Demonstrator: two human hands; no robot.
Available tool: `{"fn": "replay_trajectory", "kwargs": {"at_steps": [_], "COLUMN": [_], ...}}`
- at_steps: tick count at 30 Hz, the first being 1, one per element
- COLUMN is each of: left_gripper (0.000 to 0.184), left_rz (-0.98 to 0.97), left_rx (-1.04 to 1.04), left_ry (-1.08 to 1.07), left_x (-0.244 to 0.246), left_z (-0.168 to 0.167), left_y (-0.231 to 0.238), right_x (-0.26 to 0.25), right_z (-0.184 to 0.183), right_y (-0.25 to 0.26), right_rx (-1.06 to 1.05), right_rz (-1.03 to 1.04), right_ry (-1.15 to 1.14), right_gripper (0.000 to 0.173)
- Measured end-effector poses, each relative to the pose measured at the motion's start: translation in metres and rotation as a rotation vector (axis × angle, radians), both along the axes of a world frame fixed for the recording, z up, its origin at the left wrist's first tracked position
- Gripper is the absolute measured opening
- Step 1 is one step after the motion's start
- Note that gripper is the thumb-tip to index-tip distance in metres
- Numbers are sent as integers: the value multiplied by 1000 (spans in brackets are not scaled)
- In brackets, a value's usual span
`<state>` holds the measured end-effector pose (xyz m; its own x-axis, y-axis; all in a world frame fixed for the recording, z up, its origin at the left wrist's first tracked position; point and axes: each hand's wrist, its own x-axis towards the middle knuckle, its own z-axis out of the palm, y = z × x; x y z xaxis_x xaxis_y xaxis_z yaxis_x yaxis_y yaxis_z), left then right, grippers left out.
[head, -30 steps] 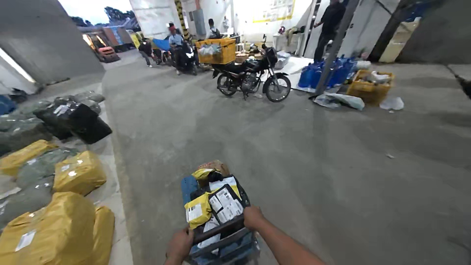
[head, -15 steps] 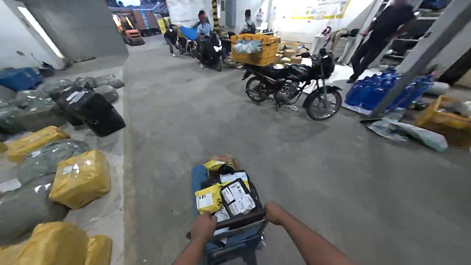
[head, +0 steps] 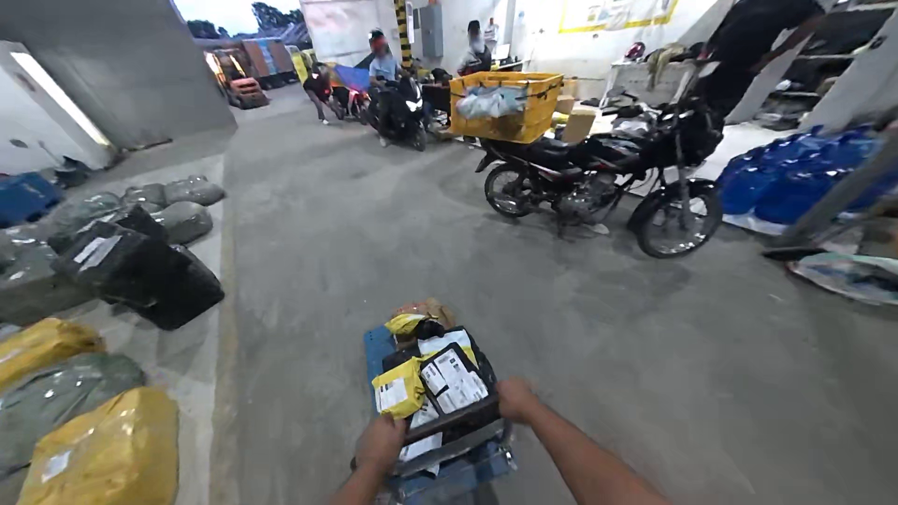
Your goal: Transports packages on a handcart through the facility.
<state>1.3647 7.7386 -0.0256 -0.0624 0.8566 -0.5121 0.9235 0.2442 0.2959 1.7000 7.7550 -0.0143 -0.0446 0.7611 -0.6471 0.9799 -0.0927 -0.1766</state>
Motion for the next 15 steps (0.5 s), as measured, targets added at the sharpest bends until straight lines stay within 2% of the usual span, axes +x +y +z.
{"fn": "replay_trajectory", "kwargs": {"at_steps": [6,12,15], "left_gripper": [52,54,53], "left_rz": [-16,-36,-46], "left_rx": [7,40,26], "left_ry": [14,33,8], "left_x": [-20,-48,-63], "left_z": [-4,-8,-1], "left_y": [203,417,519], "right_x": [-19,-43,-61], "right_z": [-3,-22,-14], "right_y": [210,426,523], "right_rx": [-24,-12,-9], "right_rz": [35,18,3], "right_ry": [-6,2,12], "right_gripper": [37,37,34]}}
